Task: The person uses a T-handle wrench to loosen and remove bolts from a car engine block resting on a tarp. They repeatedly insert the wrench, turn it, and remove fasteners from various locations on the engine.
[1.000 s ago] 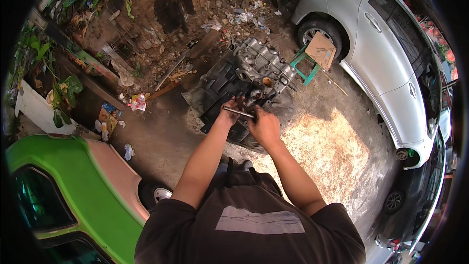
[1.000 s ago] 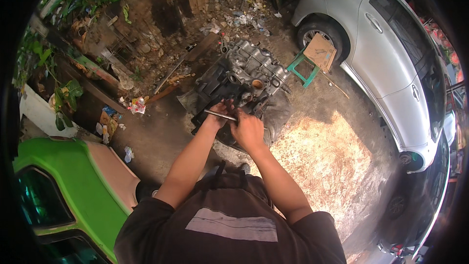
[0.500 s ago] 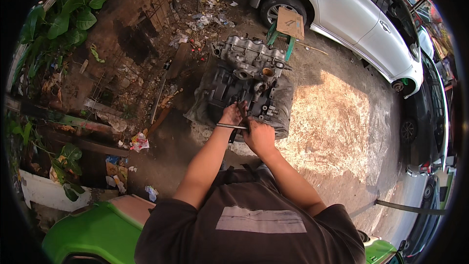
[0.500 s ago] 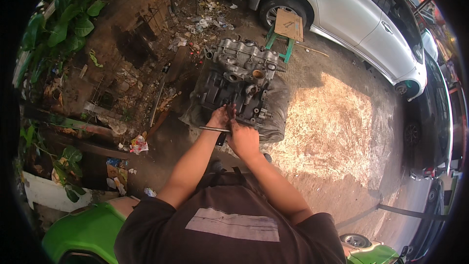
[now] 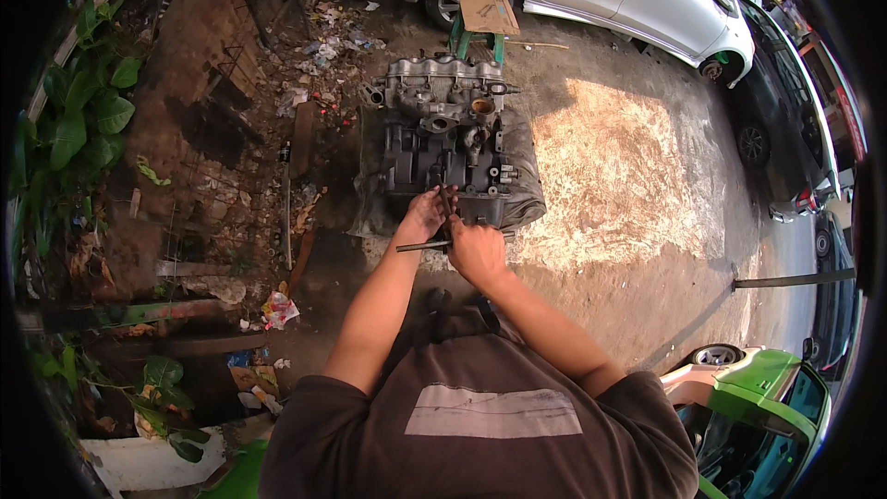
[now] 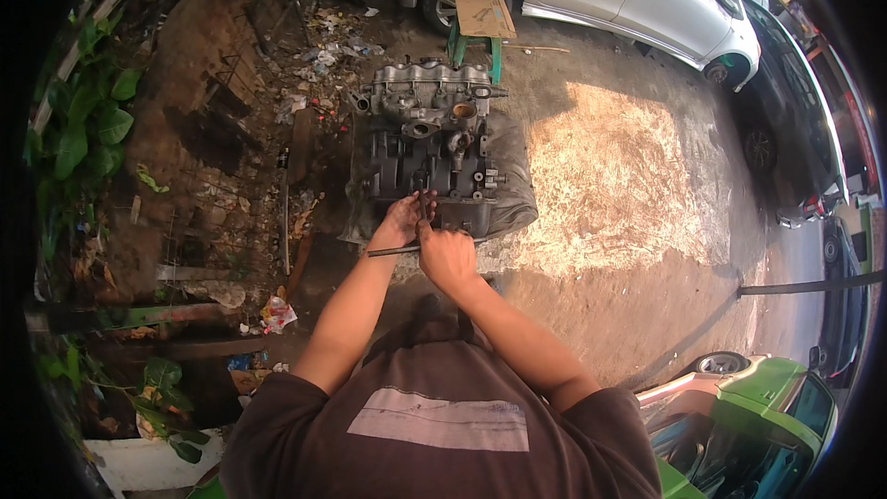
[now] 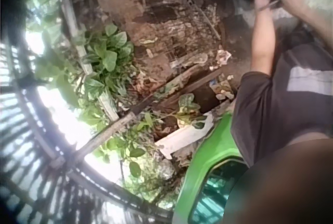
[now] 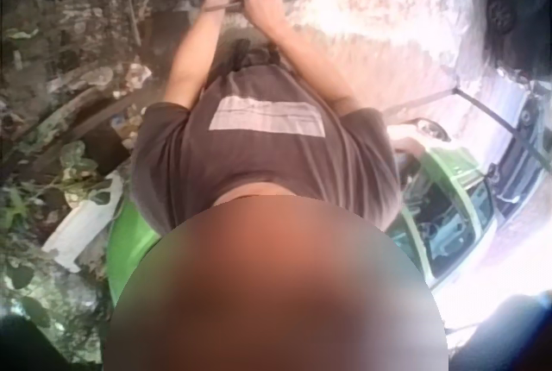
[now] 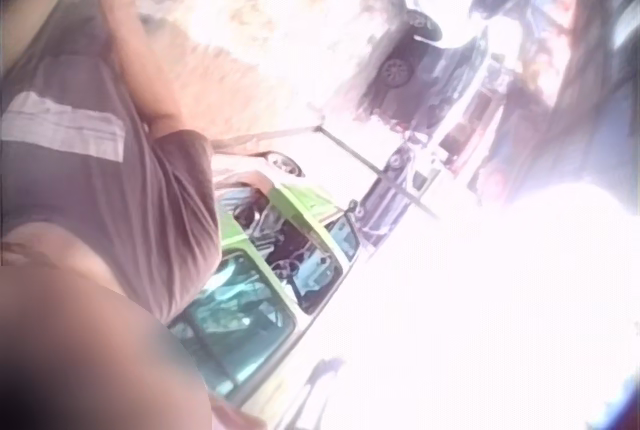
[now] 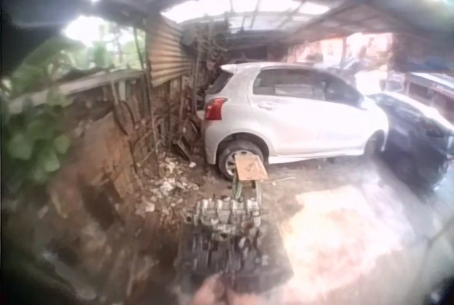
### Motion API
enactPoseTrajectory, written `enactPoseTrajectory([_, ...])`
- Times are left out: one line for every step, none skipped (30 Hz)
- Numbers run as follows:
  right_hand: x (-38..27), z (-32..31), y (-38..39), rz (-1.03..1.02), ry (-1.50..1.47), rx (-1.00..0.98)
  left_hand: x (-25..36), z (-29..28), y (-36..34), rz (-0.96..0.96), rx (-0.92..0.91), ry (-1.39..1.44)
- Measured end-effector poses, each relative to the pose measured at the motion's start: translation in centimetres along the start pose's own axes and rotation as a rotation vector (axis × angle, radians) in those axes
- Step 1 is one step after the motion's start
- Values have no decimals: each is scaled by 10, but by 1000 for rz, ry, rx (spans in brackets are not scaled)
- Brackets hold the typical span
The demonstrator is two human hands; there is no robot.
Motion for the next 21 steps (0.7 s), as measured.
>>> enactPoseTrajectory([-2, 2, 0, 2, 4, 0, 2, -3, 2, -10, 5, -25])
enactPoseTrajectory([-4, 3, 1, 2, 9, 0, 2, -5, 3, -20, 10, -49])
enactPoseTrajectory([-6, 4, 3, 5, 19, -1, 1, -6, 4, -37, 0, -48])
enactPoseTrajectory([-8, 5, 4, 7, 28, 0, 0, -7, 4, -53, -9, -47])
enactPoseTrajectory([-11, 6, 3, 4, 40, 0, 0, -8, 3, -75, 13, -55])
enactPoseTrajectory([-12, 6, 2, 8, 32, 21, 2, -8, 2, -62, -1, -68])
enactPoseTrajectory([-13, 5, 1, 9, 30, 40, 2, -9, 1, -57, 15, -89])
enactPoseTrajectory([-13, 5, 0, 16, 37, 49, 3, -8, -1, -54, 30, -110])
enactPoseTrajectory([-13, 4, -1, 26, 34, 64, 3, -7, -2, -58, 33, -100])
enactPoseTrajectory([-13, 4, -1, 44, 38, 67, 4, -7, -3, -65, 39, -91])
enactPoseTrajectory([-13, 4, -1, 63, 39, 68, 5, -8, -3, -72, 48, -83])
enactPoseTrajectory([-13, 4, -1, 65, 40, 72, 6, -7, -2, -70, 21, -93])
enactPoseTrajectory([-14, 4, -1, 67, 42, 77, 9, -6, -2, -67, -9, -103])
enactPoseTrajectory([-14, 3, -1, 62, 43, 93, 11, -5, -3, -60, -17, -117])
enactPoseTrajectory([-14, 5, -1, 67, 55, 77, 12, -3, -3, -52, -41, -126])
enactPoseTrajectory([-15, 6, -2, 63, 63, 70, 13, -2, -3, -39, -42, -139])
enactPoseTrajectory([-15, 7, -4, 60, 75, 59, 15, -1, -4, -24, -42, -149])
enactPoseTrajectory([-16, 8, -6, 58, 83, 67, 16, -2, -5, -39, -32, -144])
enactPoseTrajectory([-16, 8, -8, 60, 95, 70, 17, -2, -5, -55, -22, -138])
enactPoseTrajectory([-15, 9, -10, 71, 113, 57, 17, -4, -6, -71, -11, -132])
enactPoseTrajectory([-16, 8, -13, 52, 100, 77, 19, -3, -7, -48, -38, -148])
Point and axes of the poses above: each hand's wrist, its own y-axis away from the middle knuckle, its own z-axis out of the palm, x = y × z, the point moved 5 cm from there along -y, towards the middle knuckle, and after that the axes turned 12 degrees about x, right-handed, at the moved point
